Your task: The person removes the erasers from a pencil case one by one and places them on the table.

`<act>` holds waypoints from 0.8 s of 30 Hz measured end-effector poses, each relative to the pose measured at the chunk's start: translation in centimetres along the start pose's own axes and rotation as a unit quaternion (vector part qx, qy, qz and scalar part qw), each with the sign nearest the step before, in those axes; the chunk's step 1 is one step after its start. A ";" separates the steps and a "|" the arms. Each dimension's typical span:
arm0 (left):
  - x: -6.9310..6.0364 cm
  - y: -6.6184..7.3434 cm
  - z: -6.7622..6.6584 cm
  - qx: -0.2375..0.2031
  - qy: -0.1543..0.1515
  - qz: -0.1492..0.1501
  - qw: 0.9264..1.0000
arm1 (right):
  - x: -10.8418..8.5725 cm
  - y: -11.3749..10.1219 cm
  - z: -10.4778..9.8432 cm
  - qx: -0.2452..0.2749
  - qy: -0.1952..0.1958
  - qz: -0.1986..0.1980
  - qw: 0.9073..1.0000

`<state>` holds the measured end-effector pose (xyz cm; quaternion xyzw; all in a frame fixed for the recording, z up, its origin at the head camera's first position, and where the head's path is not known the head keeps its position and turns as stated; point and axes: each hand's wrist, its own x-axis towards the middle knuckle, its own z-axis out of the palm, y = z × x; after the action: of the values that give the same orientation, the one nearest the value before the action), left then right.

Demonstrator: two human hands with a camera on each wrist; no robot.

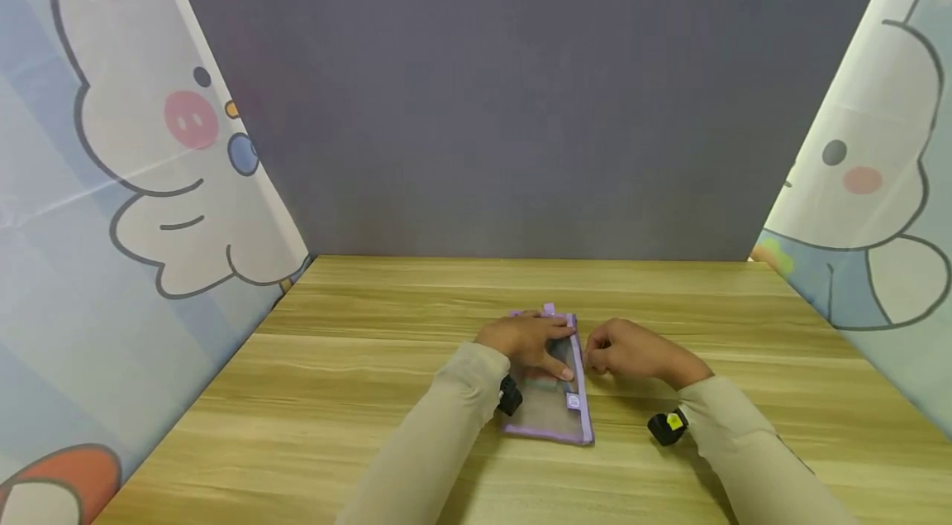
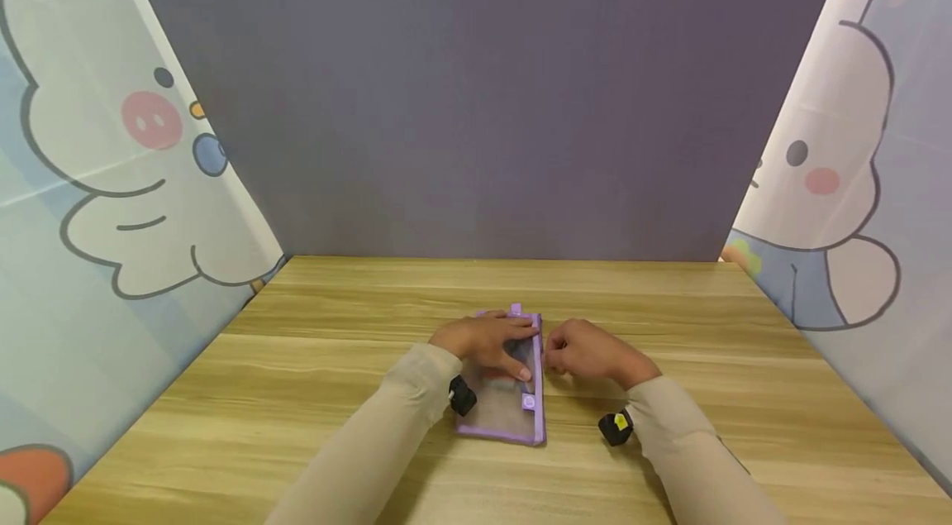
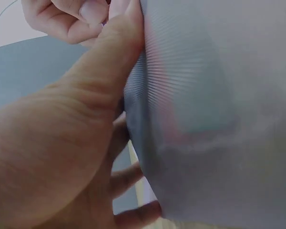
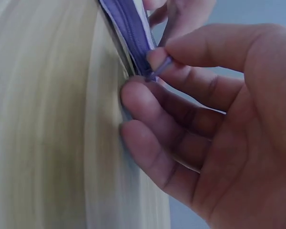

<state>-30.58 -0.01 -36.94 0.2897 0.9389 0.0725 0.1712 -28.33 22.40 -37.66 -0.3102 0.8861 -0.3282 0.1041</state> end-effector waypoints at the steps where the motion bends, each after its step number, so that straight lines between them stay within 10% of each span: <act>1: 0.3 -0.2 0.0 0.000 0.003 0.011 1.000 | 0.0 0.1 0.0 0.002 0.004 0.007 1.000; 10: 0.9 -1.1 0.3 0.002 0.044 0.087 0.995 | 0.3 0.2 0.1 0.018 0.031 0.034 0.999; 24: 0.1 -0.2 0.4 -0.047 0.010 0.024 0.999 | 0.1 0.3 0.2 -0.010 0.028 0.019 0.999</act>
<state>-30.56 -0.10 -37.40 0.3027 0.9290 0.1234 0.1737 -28.51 22.46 -37.99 -0.2851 0.8978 -0.3255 0.0822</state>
